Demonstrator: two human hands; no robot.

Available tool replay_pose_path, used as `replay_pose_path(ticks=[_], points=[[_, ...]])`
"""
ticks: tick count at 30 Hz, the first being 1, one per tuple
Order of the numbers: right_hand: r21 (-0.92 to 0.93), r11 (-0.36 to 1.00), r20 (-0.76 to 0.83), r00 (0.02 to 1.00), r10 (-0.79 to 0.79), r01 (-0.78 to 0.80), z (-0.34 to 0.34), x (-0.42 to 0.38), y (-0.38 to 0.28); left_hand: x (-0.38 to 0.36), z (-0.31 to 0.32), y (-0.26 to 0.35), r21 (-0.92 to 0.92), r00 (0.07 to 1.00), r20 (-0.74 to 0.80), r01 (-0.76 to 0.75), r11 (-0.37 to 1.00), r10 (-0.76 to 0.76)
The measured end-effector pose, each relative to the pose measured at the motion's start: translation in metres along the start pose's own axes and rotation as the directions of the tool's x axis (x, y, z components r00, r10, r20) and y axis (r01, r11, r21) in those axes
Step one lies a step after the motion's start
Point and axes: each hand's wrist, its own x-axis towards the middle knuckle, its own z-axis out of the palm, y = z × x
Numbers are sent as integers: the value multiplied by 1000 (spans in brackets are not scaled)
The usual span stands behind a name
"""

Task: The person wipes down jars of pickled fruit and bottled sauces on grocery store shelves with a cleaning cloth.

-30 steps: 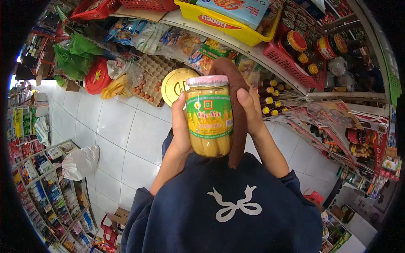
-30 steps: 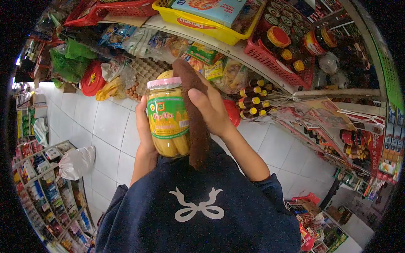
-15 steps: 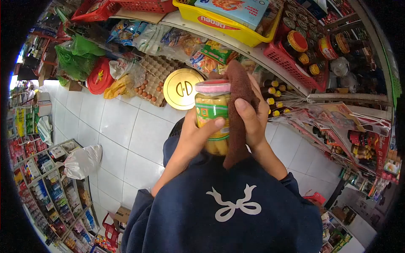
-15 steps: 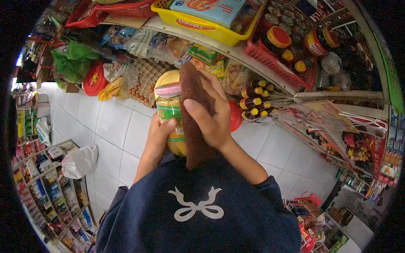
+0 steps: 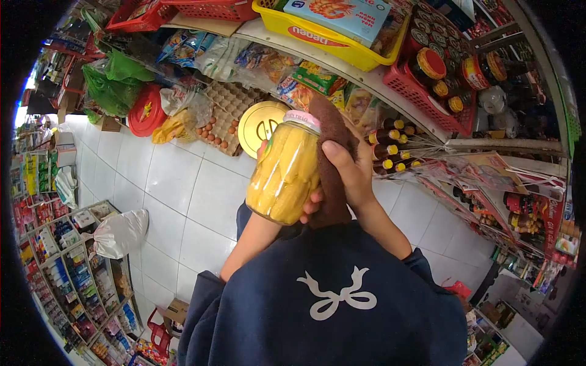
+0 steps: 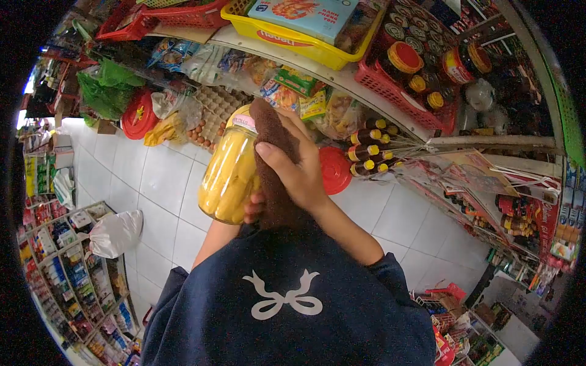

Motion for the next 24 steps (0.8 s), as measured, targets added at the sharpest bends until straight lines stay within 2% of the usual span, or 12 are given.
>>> replay_pose_path(ticks=[2, 5, 6, 8, 11, 13, 16, 17, 18, 20, 22, 24], points=[[49, 997, -11, 998, 67, -67, 2, -3, 2, -2, 9, 7, 191, 998, -58, -3, 982, 15], [140, 979, -32, 987, 155, -150, 3, -6, 8, 0, 22, 1, 378, 960, -158, -159, 912, 233], [177, 969, -43, 983, 181, -170, 4, -7, 9, 1, 25, -2, 444, 919, -202, -223, 868, 339], [274, 942, -73, 972, 224, -196, 8, -6, 10, 5, 26, -10, 581, 715, -296, -392, 713, 634], [249, 944, -71, 968, 243, -218, 13, -13, 5, 6, 32, -17, 894, 594, -225, -189, 406, 772], [132, 976, -63, 981, 184, -174, 13, -17, 8, 9, 36, -20, 964, 509, -177, -81, 252, 842], [-137, 991, 9, 1000, 10, -8, 13, -27, 10, 2, 32, -16, 942, 484, -160, -184, 279, 860], [-197, 979, 56, 997, -49, 60, 12, -32, 7, -4, 28, -10, 925, 555, -127, -233, 300, 822], [-253, 959, 108, 989, -105, 130, 11, -36, 5, -4, 27, -9, 898, 545, -132, -289, 333, 828], [-487, 810, 311, 932, -189, 327, 4, -47, -2, -2, 29, -11, 831, 520, -142, -399, 387, 842], [-564, 646, 499, 835, -231, 515, 1, -54, -5, -5, 25, -10, 796, 582, -112, -433, 424, 806], [-565, 663, 482, 849, -217, 490, 1, -53, -4, -6, 22, -12, 812, 600, -120, -400, 426, 791]])
